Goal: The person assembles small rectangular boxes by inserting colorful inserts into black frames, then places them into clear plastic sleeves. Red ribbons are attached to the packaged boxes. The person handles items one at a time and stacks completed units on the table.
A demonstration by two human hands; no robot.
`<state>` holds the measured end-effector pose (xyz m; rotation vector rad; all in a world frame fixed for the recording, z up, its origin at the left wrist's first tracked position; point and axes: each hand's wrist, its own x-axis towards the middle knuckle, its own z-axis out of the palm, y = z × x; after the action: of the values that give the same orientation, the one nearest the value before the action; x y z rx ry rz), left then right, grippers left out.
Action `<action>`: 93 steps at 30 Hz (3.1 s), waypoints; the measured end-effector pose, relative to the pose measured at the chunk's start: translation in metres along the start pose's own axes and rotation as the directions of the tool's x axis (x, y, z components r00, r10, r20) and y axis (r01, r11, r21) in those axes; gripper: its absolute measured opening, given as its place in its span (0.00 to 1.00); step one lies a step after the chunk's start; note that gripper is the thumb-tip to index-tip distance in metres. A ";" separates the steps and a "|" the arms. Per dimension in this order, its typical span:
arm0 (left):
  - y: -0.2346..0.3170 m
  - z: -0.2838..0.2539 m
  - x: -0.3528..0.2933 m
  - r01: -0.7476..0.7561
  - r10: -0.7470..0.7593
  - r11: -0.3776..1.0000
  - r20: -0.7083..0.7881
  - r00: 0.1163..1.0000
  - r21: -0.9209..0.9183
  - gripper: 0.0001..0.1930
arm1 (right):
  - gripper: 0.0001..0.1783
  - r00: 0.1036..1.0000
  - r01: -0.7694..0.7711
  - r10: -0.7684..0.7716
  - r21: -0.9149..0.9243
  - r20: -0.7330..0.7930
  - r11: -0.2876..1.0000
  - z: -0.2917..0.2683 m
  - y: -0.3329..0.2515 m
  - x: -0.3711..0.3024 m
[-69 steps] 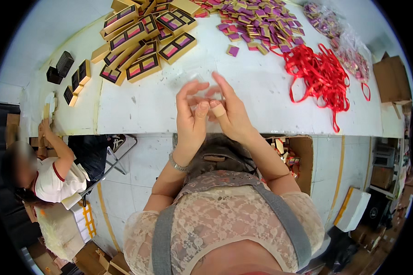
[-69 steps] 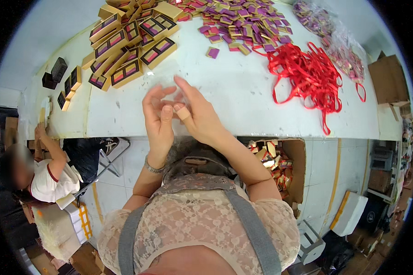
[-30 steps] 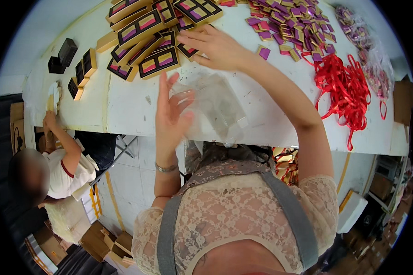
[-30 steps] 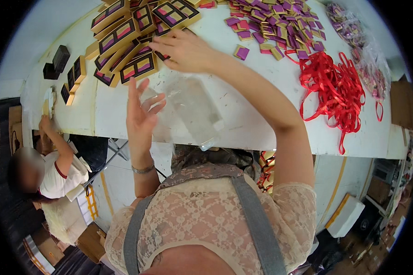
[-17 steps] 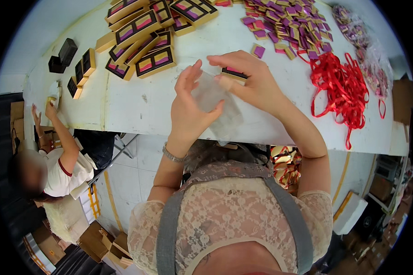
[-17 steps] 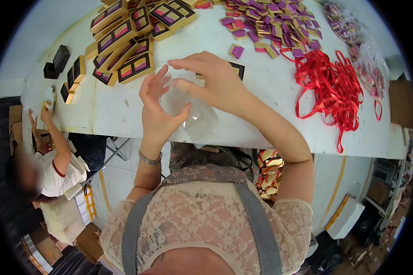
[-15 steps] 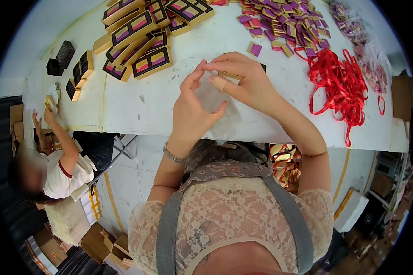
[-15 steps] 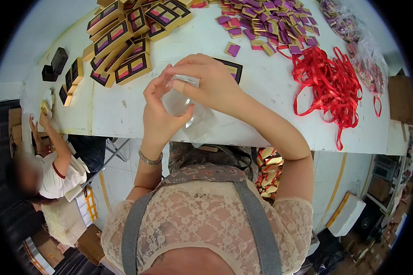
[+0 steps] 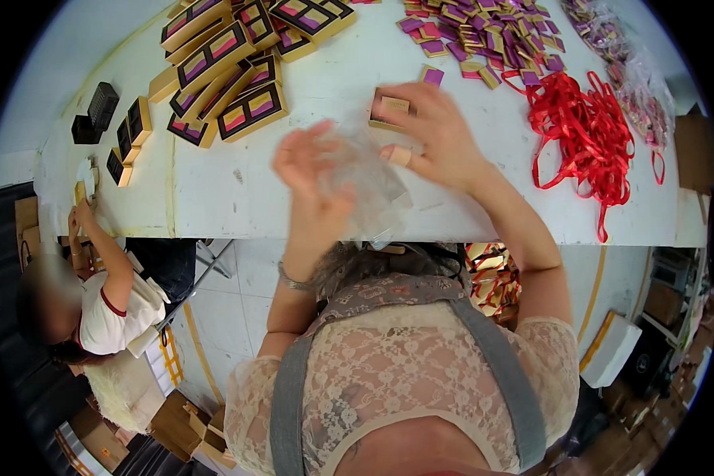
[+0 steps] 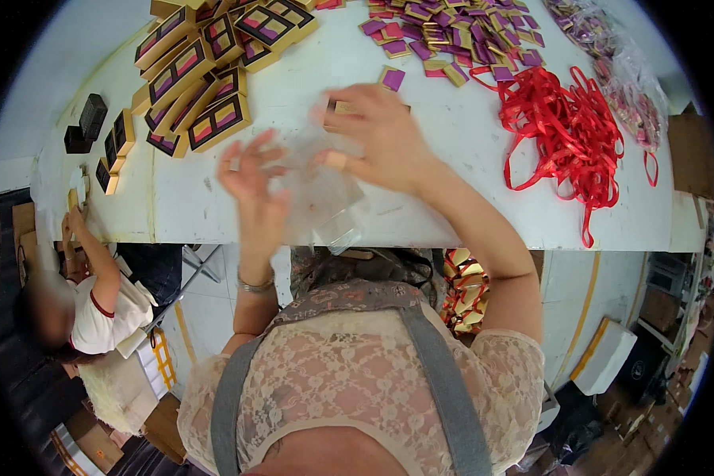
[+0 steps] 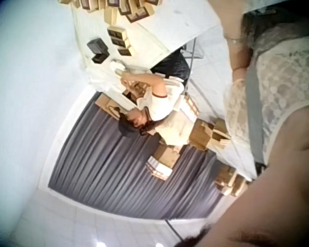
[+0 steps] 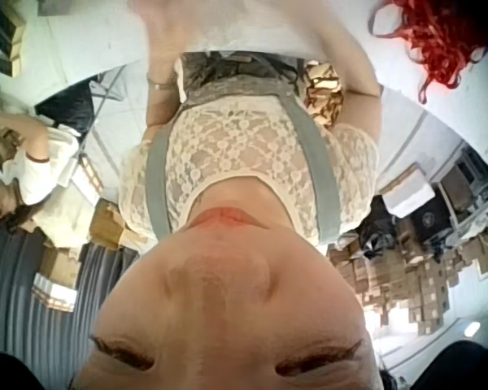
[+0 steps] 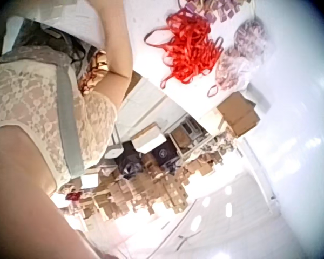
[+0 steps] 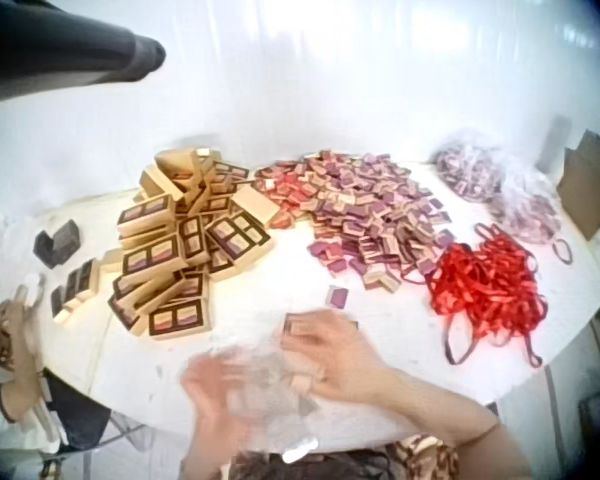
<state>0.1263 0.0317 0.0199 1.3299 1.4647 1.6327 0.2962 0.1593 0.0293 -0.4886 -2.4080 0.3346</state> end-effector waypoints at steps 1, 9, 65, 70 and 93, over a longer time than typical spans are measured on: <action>0.000 -0.009 0.009 0.007 -0.015 0.991 -0.061 0.998 -0.132 0.36 | 0.25 0.995 -0.102 0.101 -0.159 -0.013 0.982 -0.007 0.006 -0.008; -0.030 -0.029 0.066 0.021 -0.359 0.131 -0.028 0.933 -0.991 0.17 | 0.25 0.952 -0.263 0.229 0.160 0.201 0.952 -0.029 -0.031 -0.055; 0.023 0.060 -0.040 -0.151 0.066 0.971 0.400 0.914 0.184 0.19 | 0.15 0.863 -0.351 0.505 0.717 -0.001 0.602 -0.048 -0.068 -0.108; 0.024 0.061 -0.026 0.549 -0.374 0.797 0.509 0.775 -0.251 0.26 | 0.14 0.982 0.176 -0.137 0.350 -0.133 0.920 -0.077 -0.091 -0.106; 0.023 0.040 0.008 0.822 -0.230 0.351 0.809 0.541 -0.450 0.42 | 0.10 0.833 -0.470 0.517 0.746 0.197 0.472 -0.101 -0.011 -0.029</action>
<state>0.1648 0.0489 0.0399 0.5426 0.4613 0.9415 0.3793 0.1482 0.0931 -0.7505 -1.7399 1.5271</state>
